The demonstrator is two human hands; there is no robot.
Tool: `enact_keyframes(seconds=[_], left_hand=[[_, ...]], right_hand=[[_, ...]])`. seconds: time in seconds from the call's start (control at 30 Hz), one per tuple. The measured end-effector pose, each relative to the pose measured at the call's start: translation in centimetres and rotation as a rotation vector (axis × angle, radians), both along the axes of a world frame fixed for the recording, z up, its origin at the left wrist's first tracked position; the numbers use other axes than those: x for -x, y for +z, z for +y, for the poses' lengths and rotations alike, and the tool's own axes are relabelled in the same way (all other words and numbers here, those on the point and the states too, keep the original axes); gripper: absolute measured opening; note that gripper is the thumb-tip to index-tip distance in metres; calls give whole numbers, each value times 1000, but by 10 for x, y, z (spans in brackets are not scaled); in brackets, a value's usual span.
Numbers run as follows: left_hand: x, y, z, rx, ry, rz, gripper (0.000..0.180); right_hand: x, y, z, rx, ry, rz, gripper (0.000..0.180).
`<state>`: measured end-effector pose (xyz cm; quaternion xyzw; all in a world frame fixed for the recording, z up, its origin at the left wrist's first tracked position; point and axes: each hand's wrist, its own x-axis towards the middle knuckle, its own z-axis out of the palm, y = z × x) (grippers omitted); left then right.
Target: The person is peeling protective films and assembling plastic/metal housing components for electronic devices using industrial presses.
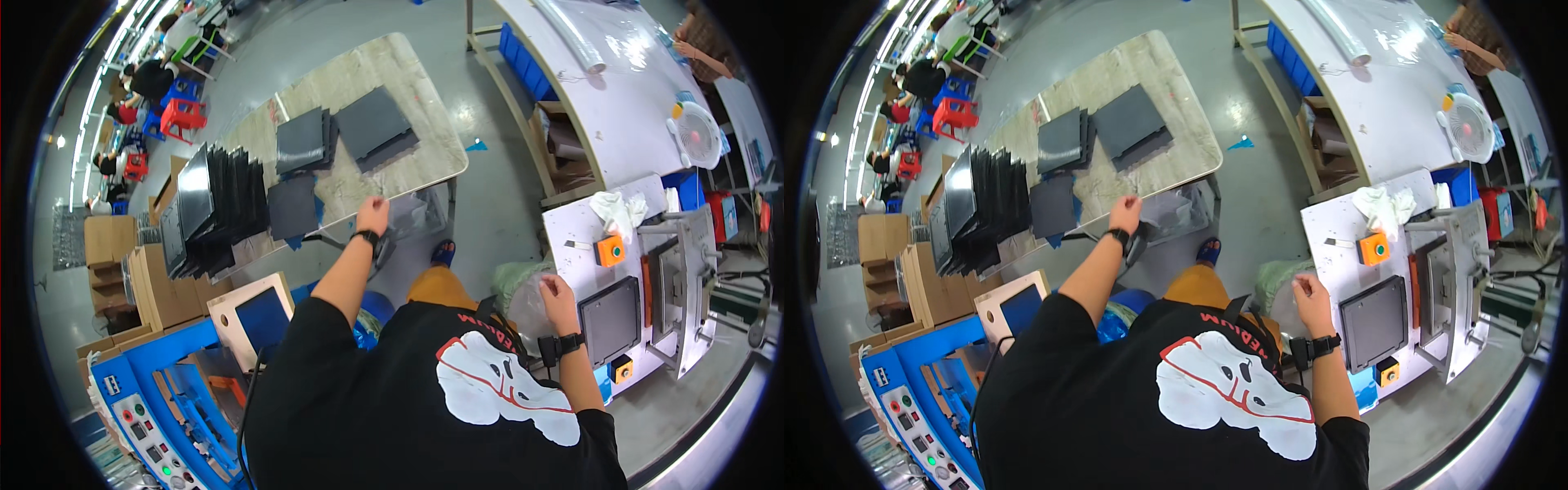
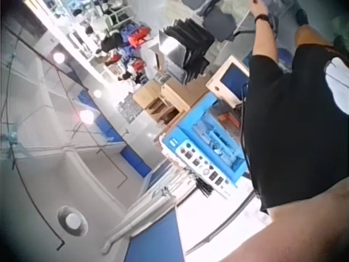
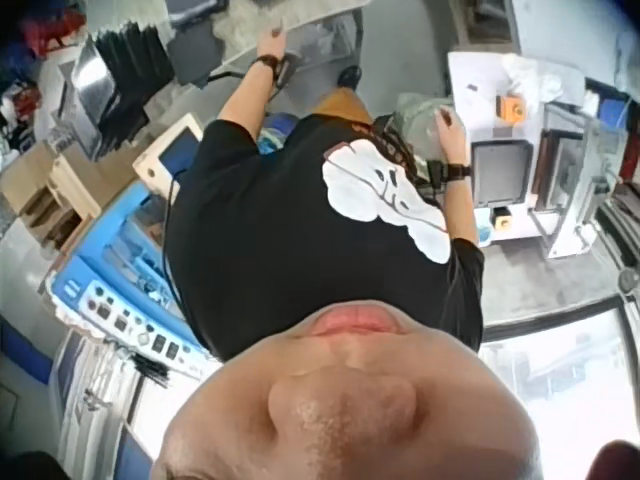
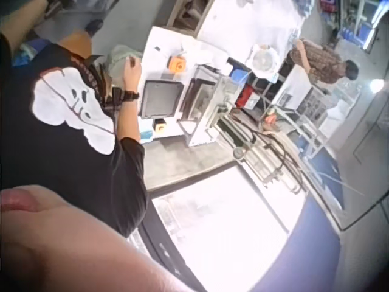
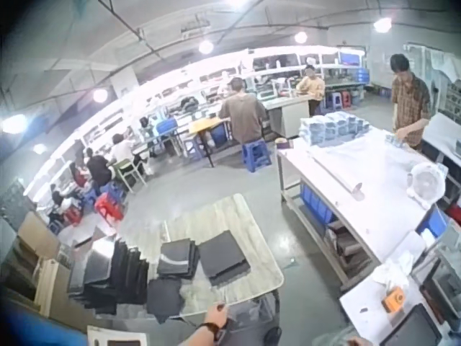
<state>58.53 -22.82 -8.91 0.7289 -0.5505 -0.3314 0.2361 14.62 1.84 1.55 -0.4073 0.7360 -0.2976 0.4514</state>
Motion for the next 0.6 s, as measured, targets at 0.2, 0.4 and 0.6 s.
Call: enact_keyframes(seconds=[0.2,0.4,0.6], left_hand=[[-49,-14,-48,24,131,-65,29],[-60,-10,-43,96,100,-37,25],[-112,38,-5,97,294,-554,63]], right_hand=[[-40,-21,-8,-120,73,51,30],[-13,-99,142,-339,-466,-55,13],[-9,-102,187,-503,-414,-116,15]])
